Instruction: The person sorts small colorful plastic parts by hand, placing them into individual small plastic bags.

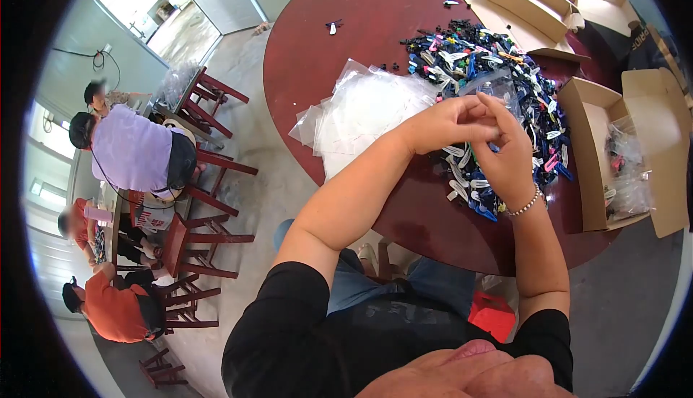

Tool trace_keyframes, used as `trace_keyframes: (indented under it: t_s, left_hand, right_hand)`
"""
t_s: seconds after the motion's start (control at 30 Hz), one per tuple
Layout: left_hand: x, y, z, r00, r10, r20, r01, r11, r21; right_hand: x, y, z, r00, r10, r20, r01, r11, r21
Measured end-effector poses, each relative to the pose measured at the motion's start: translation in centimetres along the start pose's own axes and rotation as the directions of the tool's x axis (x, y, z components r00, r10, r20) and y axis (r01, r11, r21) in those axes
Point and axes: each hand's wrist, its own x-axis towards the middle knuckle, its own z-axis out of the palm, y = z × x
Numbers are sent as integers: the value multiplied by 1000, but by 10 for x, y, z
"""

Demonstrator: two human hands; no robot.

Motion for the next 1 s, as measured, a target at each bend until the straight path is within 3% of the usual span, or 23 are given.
trace_keyframes:
  t_s: [0.07, 0.13, 0.2, 0.23, 0.27, 0.33, 0.4, 0.5, 0.6, 0.67, 0.77, 0.8, 0.87, 0.9, 1.0]
  left_hand:
    - [2, -2, -10, 972, -229, -43, 224, 970, -97]
    - [2, 2, -4, 979, -182, -93, 170, 978, -123]
    - [2, 3, -8, 967, -234, -102, 241, 968, 69]
    - [1, 2, -7, 966, -236, -102, 243, 968, 64]
    - [1, 2, -5, 967, -233, -99, 244, 963, 114]
    - [0, 1, -5, 968, -229, -98, 243, 956, 163]
    - [-1, 1, -7, 987, -158, -19, 156, 933, 325]
    - [-2, 6, -5, 981, -186, -48, 190, 903, 386]
    - [-2, 7, -6, 990, -143, -17, 133, 863, 488]
    - [-2, 3, -7, 990, -138, -4, 123, 870, 478]
    - [-1, 3, -6, 991, -137, -1, 122, 883, 453]
    - [-1, 3, -6, 990, -144, -12, 135, 890, 436]
    - [-3, 4, -4, 983, -184, -21, 178, 905, 387]
    - [-3, 6, -3, 974, -224, -29, 221, 916, 336]
    - [-3, 11, -1, 977, -198, -82, 214, 875, 434]
  right_hand:
    - [-2, 4, -1, 990, 141, -18, -140, 987, 79]
    - [1, 7, -5, 992, 117, -45, -113, 991, 72]
    - [8, -1, -12, 988, -101, -116, 66, 960, -273]
    - [8, -3, -15, 987, -119, -108, 71, 926, -372]
    - [11, -4, -19, 988, -116, -105, 69, 925, -373]
    - [16, -4, -25, 956, -281, 78, 285, 844, -454]
    - [15, -5, -27, 954, -267, 135, 300, 847, -439]
    - [14, -9, -31, 938, -263, 227, 343, 800, -493]
    - [12, -9, -35, 953, -128, 275, 254, 831, -494]
    - [13, -11, -37, 948, -63, 313, 216, 848, -485]
    - [13, -13, -41, 943, -85, 322, 238, 847, -475]
    - [13, -14, -40, 943, -85, 321, 238, 848, -475]
    - [13, -15, -39, 987, -108, 120, 150, 888, -434]
    - [13, -17, -39, 987, -109, 120, 151, 888, -434]
    - [12, -24, -35, 997, -80, -16, 66, 904, -423]
